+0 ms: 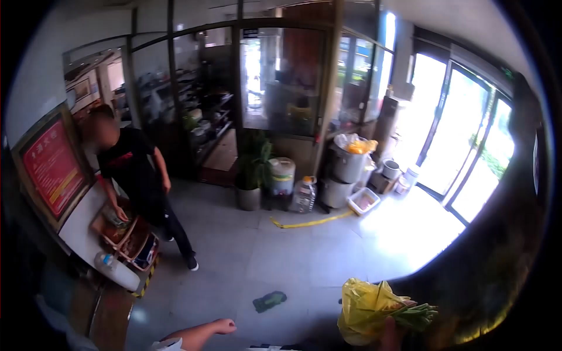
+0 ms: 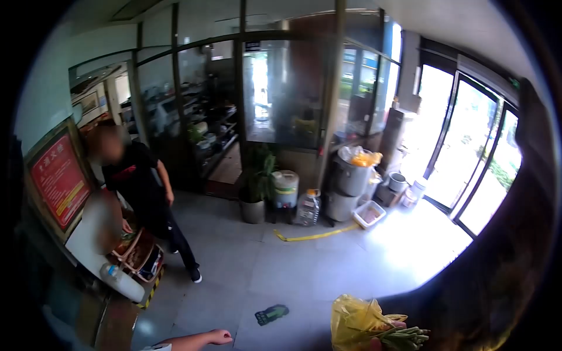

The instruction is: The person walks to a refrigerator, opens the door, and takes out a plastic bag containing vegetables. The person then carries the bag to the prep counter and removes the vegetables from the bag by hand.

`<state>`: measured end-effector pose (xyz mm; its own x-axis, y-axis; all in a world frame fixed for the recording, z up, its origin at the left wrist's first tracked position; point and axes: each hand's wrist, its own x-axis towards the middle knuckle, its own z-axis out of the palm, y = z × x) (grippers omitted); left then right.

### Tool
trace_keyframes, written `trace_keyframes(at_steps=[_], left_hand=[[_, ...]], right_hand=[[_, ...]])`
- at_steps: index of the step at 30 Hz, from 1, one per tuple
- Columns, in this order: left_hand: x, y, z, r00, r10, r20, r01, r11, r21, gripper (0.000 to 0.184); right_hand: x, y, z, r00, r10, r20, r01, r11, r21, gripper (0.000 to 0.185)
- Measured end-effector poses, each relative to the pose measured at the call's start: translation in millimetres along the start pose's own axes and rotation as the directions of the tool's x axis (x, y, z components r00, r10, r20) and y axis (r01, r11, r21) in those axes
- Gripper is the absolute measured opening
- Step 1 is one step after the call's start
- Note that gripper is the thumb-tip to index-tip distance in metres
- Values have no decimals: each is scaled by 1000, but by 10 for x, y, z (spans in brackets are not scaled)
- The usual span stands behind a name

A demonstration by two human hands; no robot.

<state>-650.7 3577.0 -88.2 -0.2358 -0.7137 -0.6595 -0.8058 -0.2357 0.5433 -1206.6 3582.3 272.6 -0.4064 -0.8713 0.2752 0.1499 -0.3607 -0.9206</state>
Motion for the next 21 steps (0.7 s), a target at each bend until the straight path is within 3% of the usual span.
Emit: trace_keyframes(at_steps=[3, 7, 11, 12, 13, 15, 18, 21], left_hand=[[105, -249, -461, 974, -133, -186, 110, 985, -130, 49], [329, -1010, -821, 908, -398, -130, 391, 917, -81, 46], [162, -1164, -1441, 794, -597, -114, 552, 786, -278, 44], [159, -1167, -1651, 760, -637, -127, 570, 748, -341, 43], [148, -1128, -1854, 728, -672, -136, 578, 708, -405, 43], [197, -1046, -2249, 673, -723, -156, 562, 637, -527, 41], [530, -1048, -2820, 635, -752, -175, 499, 573, -650, 40], [997, -1236, -3430, 623, -762, -178, 460, 541, -704, 38]], right_hand=[[811, 614, 847, 996, 77, 46, -82, 989, 121, 70], [1848, 1550, 2096, 970, 174, 173, -214, 942, 257, 69], [2825, 2312, 3516, 879, 189, 437, -339, 893, 294, 65], [3068, 2447, 3907, 829, 153, 538, -351, 891, 287, 61], [3274, 2411, 4370, 794, 219, 568, -429, 863, 266, 52], [3618, 2654, 5177, 733, 231, 639, -466, 856, 225, 55], [4152, 2924, 6414, 642, 173, 747, -381, 918, 115, 58], [4510, 3242, 7576, 631, 176, 756, -373, 923, 97, 56]])
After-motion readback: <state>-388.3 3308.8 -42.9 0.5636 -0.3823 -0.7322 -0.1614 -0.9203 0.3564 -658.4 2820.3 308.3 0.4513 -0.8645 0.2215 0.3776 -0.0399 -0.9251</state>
